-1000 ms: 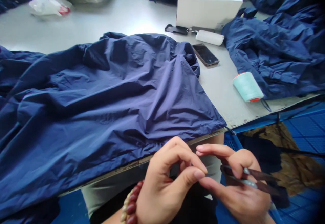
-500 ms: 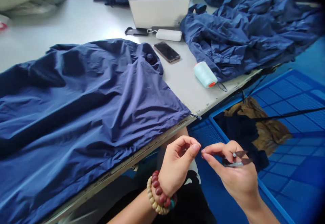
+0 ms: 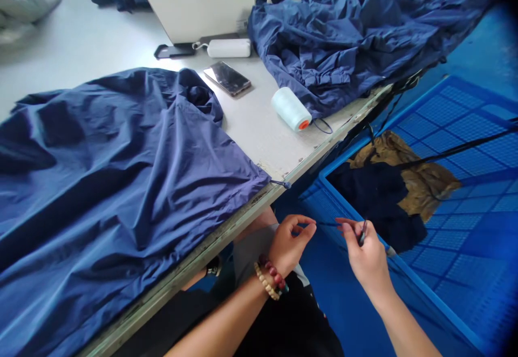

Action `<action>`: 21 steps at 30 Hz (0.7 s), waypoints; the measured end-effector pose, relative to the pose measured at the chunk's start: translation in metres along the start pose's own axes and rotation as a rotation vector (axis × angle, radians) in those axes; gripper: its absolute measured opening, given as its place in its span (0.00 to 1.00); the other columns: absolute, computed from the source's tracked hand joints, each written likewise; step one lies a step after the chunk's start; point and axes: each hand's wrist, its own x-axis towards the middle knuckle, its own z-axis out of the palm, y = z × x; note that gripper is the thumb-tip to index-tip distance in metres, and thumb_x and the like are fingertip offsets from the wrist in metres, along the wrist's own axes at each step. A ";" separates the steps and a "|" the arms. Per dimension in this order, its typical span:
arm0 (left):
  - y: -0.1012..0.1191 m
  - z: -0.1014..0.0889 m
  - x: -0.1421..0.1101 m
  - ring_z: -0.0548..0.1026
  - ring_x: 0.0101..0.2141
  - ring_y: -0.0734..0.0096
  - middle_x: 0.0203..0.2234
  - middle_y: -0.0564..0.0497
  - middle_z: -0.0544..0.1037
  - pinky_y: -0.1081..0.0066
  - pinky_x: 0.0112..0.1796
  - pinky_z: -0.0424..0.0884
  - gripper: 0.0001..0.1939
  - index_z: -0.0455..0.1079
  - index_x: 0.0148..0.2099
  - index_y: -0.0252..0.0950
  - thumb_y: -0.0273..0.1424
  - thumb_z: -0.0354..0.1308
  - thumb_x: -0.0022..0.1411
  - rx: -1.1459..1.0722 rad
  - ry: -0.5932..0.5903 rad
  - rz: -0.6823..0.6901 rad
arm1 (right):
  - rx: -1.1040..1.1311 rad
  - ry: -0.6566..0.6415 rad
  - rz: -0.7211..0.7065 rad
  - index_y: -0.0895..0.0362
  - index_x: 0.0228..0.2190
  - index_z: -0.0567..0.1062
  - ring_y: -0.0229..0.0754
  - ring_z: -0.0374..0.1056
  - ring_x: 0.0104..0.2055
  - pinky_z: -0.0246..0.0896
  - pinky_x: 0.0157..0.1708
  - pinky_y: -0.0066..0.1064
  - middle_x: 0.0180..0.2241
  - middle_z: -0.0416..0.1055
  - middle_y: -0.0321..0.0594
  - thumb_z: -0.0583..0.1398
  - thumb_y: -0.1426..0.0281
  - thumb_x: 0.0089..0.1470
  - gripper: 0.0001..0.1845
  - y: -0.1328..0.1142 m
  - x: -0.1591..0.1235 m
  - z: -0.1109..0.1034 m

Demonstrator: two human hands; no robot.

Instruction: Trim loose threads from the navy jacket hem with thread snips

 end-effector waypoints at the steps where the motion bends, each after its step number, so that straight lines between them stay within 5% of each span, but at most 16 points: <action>1: 0.002 -0.002 -0.002 0.79 0.42 0.64 0.50 0.44 0.82 0.65 0.43 0.73 0.09 0.81 0.44 0.37 0.36 0.64 0.68 -0.005 -0.006 0.007 | -0.047 0.001 0.018 0.48 0.33 0.59 0.54 0.83 0.47 0.74 0.42 0.39 0.49 0.84 0.50 0.60 0.49 0.69 0.21 0.003 0.002 -0.001; 5: 0.015 -0.014 -0.014 0.80 0.41 0.64 0.47 0.46 0.83 0.67 0.38 0.72 0.10 0.79 0.45 0.38 0.24 0.62 0.61 0.051 0.024 0.015 | -0.287 -0.075 0.007 0.47 0.32 0.63 0.59 0.83 0.39 0.68 0.32 0.40 0.36 0.85 0.48 0.62 0.48 0.65 0.21 0.008 0.012 -0.002; 9: 0.031 -0.033 -0.038 0.79 0.38 0.64 0.39 0.49 0.83 0.65 0.39 0.73 0.11 0.80 0.47 0.40 0.26 0.62 0.64 0.149 0.002 0.013 | -0.415 -0.106 -0.058 0.46 0.30 0.63 0.60 0.79 0.28 0.62 0.25 0.41 0.26 0.80 0.44 0.63 0.49 0.63 0.20 0.004 0.020 0.003; 12: 0.054 -0.051 -0.067 0.81 0.39 0.64 0.40 0.50 0.84 0.65 0.41 0.74 0.09 0.80 0.50 0.42 0.30 0.63 0.68 0.217 -0.068 0.113 | -0.263 -0.108 -0.080 0.47 0.31 0.63 0.60 0.83 0.34 0.69 0.28 0.41 0.36 0.85 0.48 0.62 0.49 0.64 0.20 -0.014 0.022 0.008; 15: 0.089 -0.074 -0.095 0.82 0.43 0.62 0.43 0.50 0.85 0.63 0.46 0.77 0.09 0.79 0.51 0.42 0.31 0.65 0.69 0.270 -0.074 0.365 | 0.013 -0.008 -0.181 0.48 0.32 0.59 0.55 0.84 0.37 0.75 0.34 0.42 0.41 0.85 0.47 0.63 0.54 0.67 0.21 -0.047 0.019 0.013; 21: 0.131 -0.127 -0.093 0.81 0.53 0.61 0.51 0.48 0.85 0.60 0.57 0.76 0.11 0.79 0.55 0.41 0.27 0.62 0.73 0.656 0.297 0.777 | 0.424 0.160 -0.719 0.49 0.36 0.58 0.56 0.84 0.43 0.77 0.39 0.45 0.40 0.83 0.42 0.71 0.69 0.60 0.24 -0.136 0.014 0.038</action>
